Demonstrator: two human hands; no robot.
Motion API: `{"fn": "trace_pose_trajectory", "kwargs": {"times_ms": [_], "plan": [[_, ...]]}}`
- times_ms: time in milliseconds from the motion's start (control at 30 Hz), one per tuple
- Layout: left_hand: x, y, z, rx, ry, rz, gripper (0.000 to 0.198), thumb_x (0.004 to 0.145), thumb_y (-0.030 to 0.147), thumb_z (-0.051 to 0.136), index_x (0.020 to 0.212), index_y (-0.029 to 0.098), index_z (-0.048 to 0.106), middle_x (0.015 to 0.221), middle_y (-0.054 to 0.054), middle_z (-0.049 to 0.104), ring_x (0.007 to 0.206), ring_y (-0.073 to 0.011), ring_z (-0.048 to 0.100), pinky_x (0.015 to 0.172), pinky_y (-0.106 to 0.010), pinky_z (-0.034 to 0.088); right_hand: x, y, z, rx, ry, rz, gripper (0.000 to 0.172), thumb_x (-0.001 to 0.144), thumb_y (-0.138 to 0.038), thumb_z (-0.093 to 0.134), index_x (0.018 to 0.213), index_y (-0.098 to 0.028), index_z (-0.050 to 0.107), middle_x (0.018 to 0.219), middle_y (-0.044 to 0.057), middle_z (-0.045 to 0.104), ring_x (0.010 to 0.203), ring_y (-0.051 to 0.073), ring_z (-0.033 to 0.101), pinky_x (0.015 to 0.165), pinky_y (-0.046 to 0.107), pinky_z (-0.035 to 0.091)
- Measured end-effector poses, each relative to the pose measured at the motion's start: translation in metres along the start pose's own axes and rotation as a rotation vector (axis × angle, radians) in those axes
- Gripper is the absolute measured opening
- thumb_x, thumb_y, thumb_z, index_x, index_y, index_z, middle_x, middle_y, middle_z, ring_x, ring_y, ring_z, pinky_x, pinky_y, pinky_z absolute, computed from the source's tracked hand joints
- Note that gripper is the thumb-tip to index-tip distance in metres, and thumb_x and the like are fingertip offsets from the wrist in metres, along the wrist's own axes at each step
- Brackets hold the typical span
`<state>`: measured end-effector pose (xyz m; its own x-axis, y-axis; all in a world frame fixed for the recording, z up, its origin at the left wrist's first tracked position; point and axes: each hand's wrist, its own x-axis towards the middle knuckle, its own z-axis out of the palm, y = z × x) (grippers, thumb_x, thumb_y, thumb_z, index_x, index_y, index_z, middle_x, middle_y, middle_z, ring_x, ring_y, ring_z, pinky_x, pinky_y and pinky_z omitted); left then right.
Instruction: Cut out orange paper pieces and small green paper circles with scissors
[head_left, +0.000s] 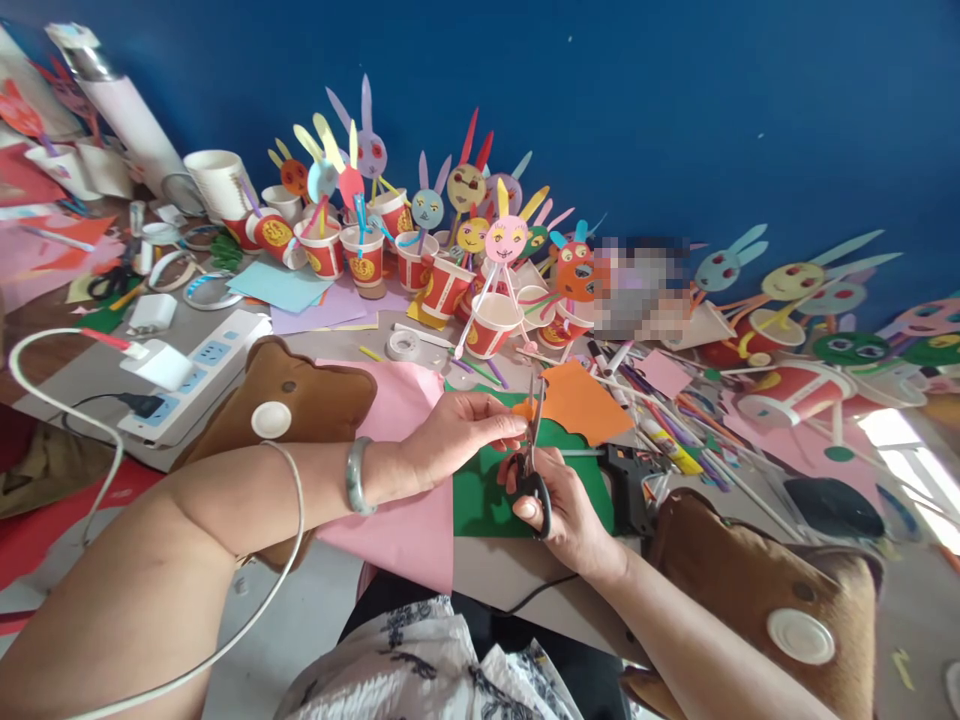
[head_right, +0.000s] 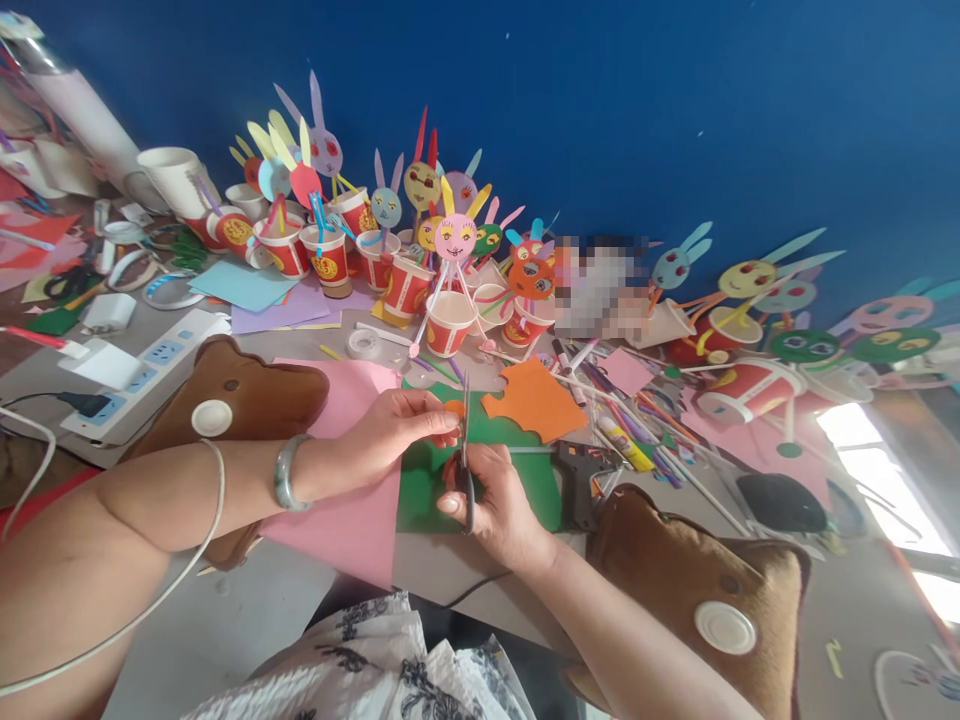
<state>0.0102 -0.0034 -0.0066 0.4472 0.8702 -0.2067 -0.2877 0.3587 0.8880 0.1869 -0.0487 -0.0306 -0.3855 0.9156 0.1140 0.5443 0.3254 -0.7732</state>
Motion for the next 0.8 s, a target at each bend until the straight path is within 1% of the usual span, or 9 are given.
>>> {"fn": "trace_pose_trajectory", "kwargs": {"times_ms": [267, 467, 800], "plan": [[0.0002, 0.0005, 0.0001, -0.014, 0.002, -0.003, 0.021, 0.074, 0.03, 0.074, 0.069, 0.013, 0.062, 0.069, -0.001, 0.063, 0.068, -0.0116, 0.056, 0.07, -0.029, 0.043, 0.0001, -0.0002, 0.0004, -0.005, 0.003, 0.008, 0.074, 0.078, -0.09, 0.034, 0.069, -0.02, 0.056, 0.069, 0.005, 0.064, 0.069, 0.02, 0.053, 0.073, 0.036, 0.044], [-0.0011, 0.0026, 0.0005, 0.018, -0.005, -0.004, 0.022, 0.076, 0.03, 0.072, 0.066, 0.013, 0.061, 0.067, 0.0, 0.061, 0.067, -0.0112, 0.055, 0.07, -0.029, 0.042, 0.0003, 0.0026, 0.0014, -0.005, 0.003, 0.001, 0.073, 0.079, -0.089, 0.034, 0.068, -0.02, 0.055, 0.068, 0.004, 0.063, 0.066, 0.02, 0.054, 0.071, 0.035, 0.043], [0.0008, -0.0005, -0.0007, -0.004, 0.0, 0.006, 0.02, 0.077, 0.029, 0.072, 0.07, 0.013, 0.062, 0.071, -0.002, 0.064, 0.069, -0.0117, 0.057, 0.072, -0.029, 0.044, -0.0004, 0.0007, -0.0003, 0.003, 0.0, -0.005, 0.074, 0.078, -0.089, 0.033, 0.069, -0.019, 0.055, 0.068, 0.005, 0.062, 0.067, 0.02, 0.054, 0.072, 0.036, 0.043]]}}
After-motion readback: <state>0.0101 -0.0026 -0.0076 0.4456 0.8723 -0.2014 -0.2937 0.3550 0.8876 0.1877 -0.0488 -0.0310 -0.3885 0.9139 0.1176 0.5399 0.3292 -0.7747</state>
